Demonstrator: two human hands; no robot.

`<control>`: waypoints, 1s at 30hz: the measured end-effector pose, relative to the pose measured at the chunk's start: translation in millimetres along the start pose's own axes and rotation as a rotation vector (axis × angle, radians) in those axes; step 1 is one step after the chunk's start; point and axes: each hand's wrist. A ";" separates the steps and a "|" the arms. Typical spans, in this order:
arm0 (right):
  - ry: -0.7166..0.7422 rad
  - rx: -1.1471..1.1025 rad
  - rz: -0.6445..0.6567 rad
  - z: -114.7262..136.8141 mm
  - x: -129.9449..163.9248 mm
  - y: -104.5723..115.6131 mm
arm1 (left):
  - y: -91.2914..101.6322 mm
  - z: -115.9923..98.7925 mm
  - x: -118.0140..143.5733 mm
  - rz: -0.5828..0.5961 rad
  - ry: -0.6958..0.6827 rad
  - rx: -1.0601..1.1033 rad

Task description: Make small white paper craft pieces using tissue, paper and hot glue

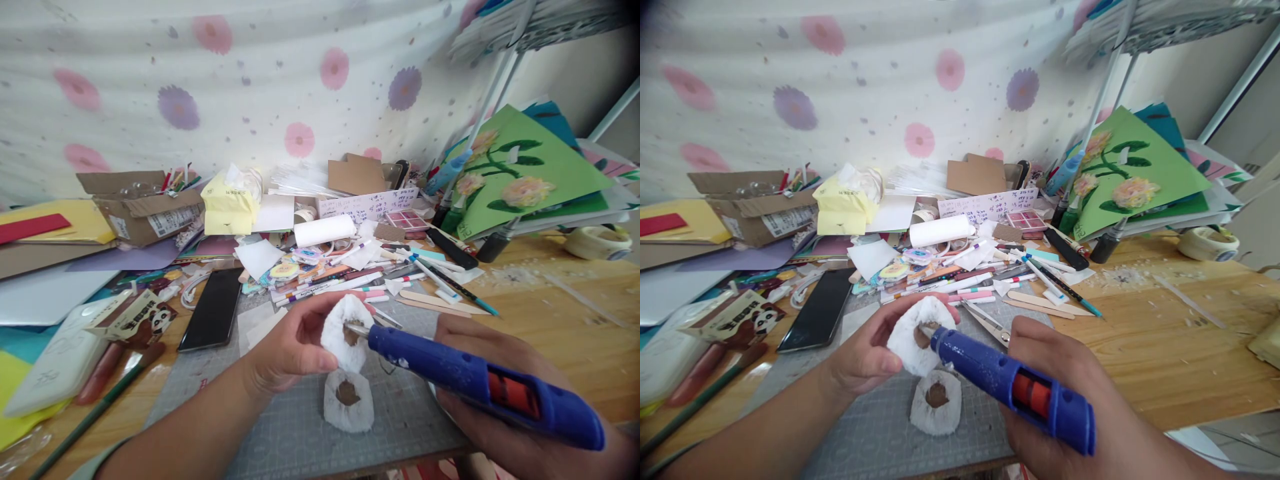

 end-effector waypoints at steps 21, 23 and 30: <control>-0.083 -0.109 0.081 -1.5 1.7 -2.0 | 2.5 -0.6 0.2 -0.029 0.032 0.016; -0.097 -0.103 0.089 -1.6 2.4 -1.7 | 2.8 -1.1 0.0 -0.025 0.021 0.010; -0.124 -0.104 0.152 -1.8 2.1 1.4 | 9.1 -4.9 -1.6 -0.071 -0.067 -0.179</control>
Point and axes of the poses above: each hand's wrist, its own x-axis away from the middle knuckle, its own y-axis out of the back of the hand, z = x × y, and after that the axes turned 8 degrees about -x, right-handed
